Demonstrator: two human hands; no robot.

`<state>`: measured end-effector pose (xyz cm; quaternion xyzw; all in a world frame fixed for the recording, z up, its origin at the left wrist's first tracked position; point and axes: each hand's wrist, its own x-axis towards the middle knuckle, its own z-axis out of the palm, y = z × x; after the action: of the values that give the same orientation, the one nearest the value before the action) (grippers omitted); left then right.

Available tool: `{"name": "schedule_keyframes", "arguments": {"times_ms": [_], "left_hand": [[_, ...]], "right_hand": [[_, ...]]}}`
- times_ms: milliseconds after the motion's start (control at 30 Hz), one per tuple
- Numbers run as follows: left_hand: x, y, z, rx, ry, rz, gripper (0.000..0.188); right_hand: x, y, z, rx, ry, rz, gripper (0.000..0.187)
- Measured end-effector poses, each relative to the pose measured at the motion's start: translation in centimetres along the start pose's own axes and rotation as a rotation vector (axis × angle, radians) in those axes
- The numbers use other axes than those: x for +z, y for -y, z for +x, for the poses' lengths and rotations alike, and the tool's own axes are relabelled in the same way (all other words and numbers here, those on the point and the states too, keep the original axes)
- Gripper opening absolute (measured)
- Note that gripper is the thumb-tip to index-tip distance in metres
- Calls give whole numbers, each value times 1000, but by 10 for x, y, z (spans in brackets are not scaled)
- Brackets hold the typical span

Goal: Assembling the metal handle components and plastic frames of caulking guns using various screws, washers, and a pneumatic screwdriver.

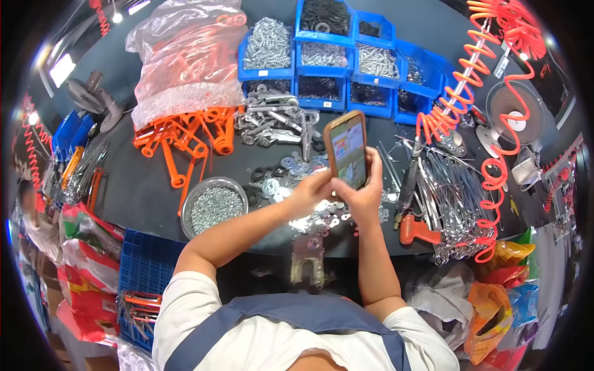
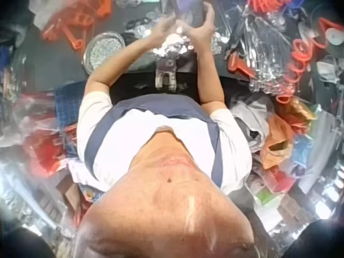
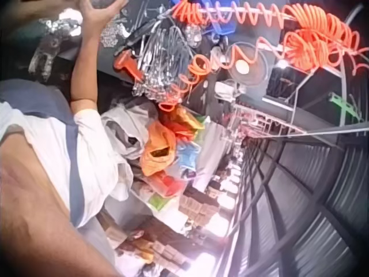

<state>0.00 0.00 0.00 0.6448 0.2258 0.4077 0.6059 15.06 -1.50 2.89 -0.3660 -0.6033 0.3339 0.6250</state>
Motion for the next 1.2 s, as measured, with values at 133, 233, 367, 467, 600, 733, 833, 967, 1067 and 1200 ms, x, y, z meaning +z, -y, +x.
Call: {"name": "schedule_keyframes", "arguments": {"times_ms": [133,233,367,467,600,733,833,967,1067,1200], "left_hand": [[41,-35,-9,-147,245,234,64],[50,-26,-27,219,409,334,82],[41,-19,-70,-21,90,352,68],[36,27,-121,-55,-534,308,42],[30,54,-146,16,-762,745,27],[27,81,-138,87,-945,939,24],[34,81,-126,-51,-1085,855,24],[35,76,-114,1,-928,1216,23],[36,76,-114,-20,-890,1265,22],[37,79,-114,-54,-885,1293,20]], "right_hand": [[-37,18,-25,31,38,-202,85],[-73,5,-57,0,22,-67,85],[-152,14,-51,178,-320,95,79],[-249,-53,11,119,-595,-238,68],[-387,-127,126,478,-431,-986,68],[-391,-131,211,626,-457,-1630,79],[-401,-138,237,600,-321,-1775,80],[-435,-177,244,745,-164,-1752,84],[-427,-208,235,607,-210,-1734,80],[-429,-241,239,-54,-86,-1311,48]]}}
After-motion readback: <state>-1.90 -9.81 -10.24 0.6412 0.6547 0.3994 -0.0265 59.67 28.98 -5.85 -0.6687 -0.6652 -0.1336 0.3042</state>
